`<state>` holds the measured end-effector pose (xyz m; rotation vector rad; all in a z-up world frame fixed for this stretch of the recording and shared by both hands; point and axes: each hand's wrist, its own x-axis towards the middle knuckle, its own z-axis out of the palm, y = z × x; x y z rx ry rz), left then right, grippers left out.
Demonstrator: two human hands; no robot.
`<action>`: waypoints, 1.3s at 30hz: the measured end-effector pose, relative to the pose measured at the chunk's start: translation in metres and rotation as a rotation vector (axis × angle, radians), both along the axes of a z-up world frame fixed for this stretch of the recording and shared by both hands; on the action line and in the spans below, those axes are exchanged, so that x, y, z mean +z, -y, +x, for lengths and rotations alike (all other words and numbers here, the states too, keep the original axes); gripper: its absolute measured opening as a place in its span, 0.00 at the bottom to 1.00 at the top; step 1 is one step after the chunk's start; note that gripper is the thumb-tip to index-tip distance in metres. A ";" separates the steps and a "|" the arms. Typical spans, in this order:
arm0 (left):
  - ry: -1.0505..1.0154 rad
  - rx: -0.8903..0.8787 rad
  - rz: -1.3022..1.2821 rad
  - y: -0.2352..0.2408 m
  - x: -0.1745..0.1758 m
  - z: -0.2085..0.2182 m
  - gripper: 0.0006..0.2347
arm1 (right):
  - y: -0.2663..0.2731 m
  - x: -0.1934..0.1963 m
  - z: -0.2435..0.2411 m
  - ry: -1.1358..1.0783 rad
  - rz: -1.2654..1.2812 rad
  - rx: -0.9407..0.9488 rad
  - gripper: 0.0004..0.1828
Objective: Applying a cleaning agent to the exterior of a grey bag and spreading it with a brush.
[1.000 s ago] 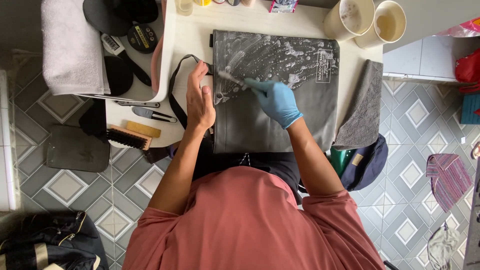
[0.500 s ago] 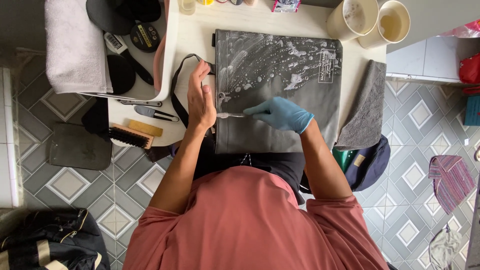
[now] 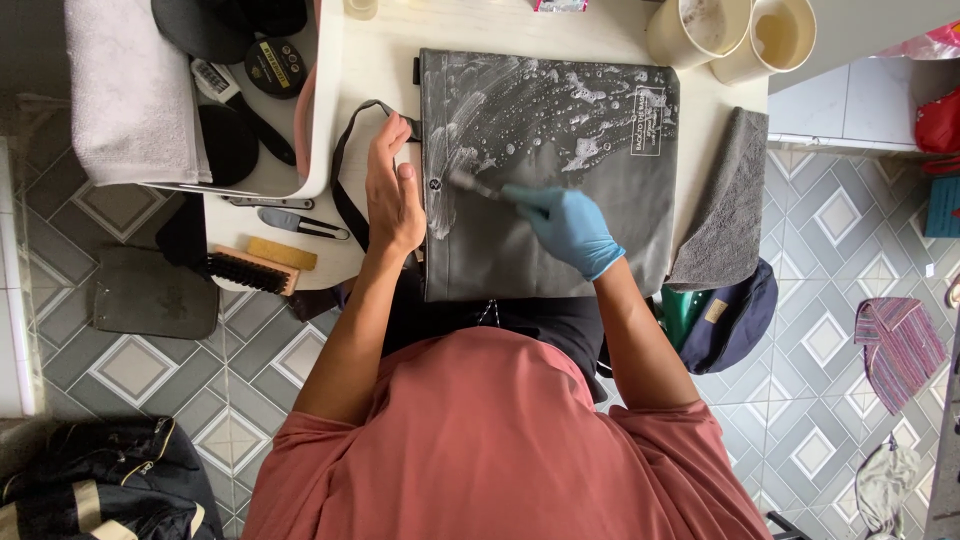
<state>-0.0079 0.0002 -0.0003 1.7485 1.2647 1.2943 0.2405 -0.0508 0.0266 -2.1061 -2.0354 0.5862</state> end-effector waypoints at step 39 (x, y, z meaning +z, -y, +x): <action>-0.011 0.011 0.000 0.004 0.006 0.003 0.33 | -0.059 -0.020 -0.025 0.044 0.268 -0.156 0.12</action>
